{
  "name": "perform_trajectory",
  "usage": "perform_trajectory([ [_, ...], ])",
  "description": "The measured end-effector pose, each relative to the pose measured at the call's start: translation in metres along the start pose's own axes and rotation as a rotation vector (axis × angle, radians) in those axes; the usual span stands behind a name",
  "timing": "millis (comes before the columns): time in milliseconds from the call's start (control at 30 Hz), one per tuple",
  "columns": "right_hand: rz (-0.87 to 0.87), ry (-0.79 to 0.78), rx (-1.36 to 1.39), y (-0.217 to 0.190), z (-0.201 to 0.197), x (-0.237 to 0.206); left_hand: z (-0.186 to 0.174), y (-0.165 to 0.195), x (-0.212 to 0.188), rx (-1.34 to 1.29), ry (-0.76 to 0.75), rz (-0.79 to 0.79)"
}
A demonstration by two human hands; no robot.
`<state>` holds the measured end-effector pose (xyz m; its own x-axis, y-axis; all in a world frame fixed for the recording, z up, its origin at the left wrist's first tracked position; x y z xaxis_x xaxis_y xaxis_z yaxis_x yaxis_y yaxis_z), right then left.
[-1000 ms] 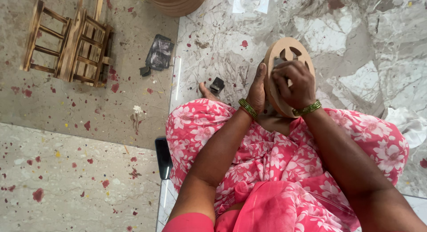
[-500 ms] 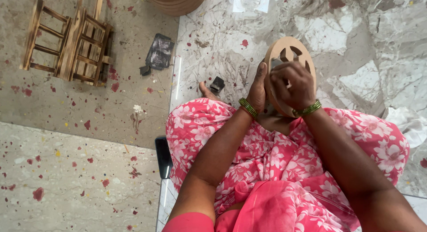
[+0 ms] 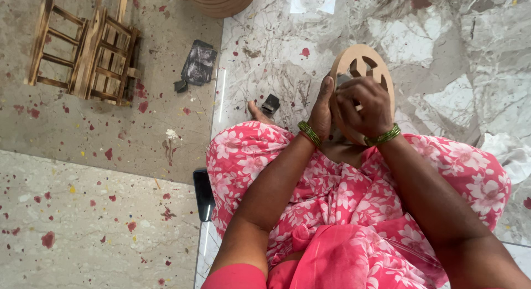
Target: The person sits on the floor holding a round wooden cutout with decorative openings on their lap and rubs a sanding block by hand over its surface and around the cut edges, turning the piece to reach different areas. A stack of similar wooden cutouts sits nearby on the floor.
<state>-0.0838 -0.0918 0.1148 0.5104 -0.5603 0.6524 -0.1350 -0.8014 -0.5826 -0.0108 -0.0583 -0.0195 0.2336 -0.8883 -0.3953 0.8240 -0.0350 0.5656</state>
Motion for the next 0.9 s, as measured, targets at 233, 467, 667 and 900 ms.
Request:
perform_trajectory([
  [233, 0.269, 0.092, -0.141, 0.031, -0.011, -0.008, 0.001, 0.009, -0.001, 0.026, 0.049, 0.034],
  [467, 0.866, 0.403, 0.450, 0.127, -0.013, -0.056, -0.010, 0.015, 0.010, 0.238, 0.161, 0.164],
  [667, 0.807, 0.423, 0.393, 0.127, -0.016, -0.056, -0.014, 0.025, 0.008, 0.166, 0.211, 0.380],
  [900, 0.395, 0.266, 0.030, 0.059, -0.017, -0.022, -0.037, 0.018, 0.016, 0.124, 0.306, 0.312],
])
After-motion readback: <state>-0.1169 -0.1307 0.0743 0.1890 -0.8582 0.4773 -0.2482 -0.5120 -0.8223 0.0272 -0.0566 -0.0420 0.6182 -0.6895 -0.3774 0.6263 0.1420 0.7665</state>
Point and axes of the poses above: each hand's wrist, its own x-axis towards the middle knuckle, its own z-axis out of the palm, y = z × x, the point moved 9 cm from there along x, towards the middle knuckle, and after that the axes turned 11 degrees about y, right-handed, at the moved point
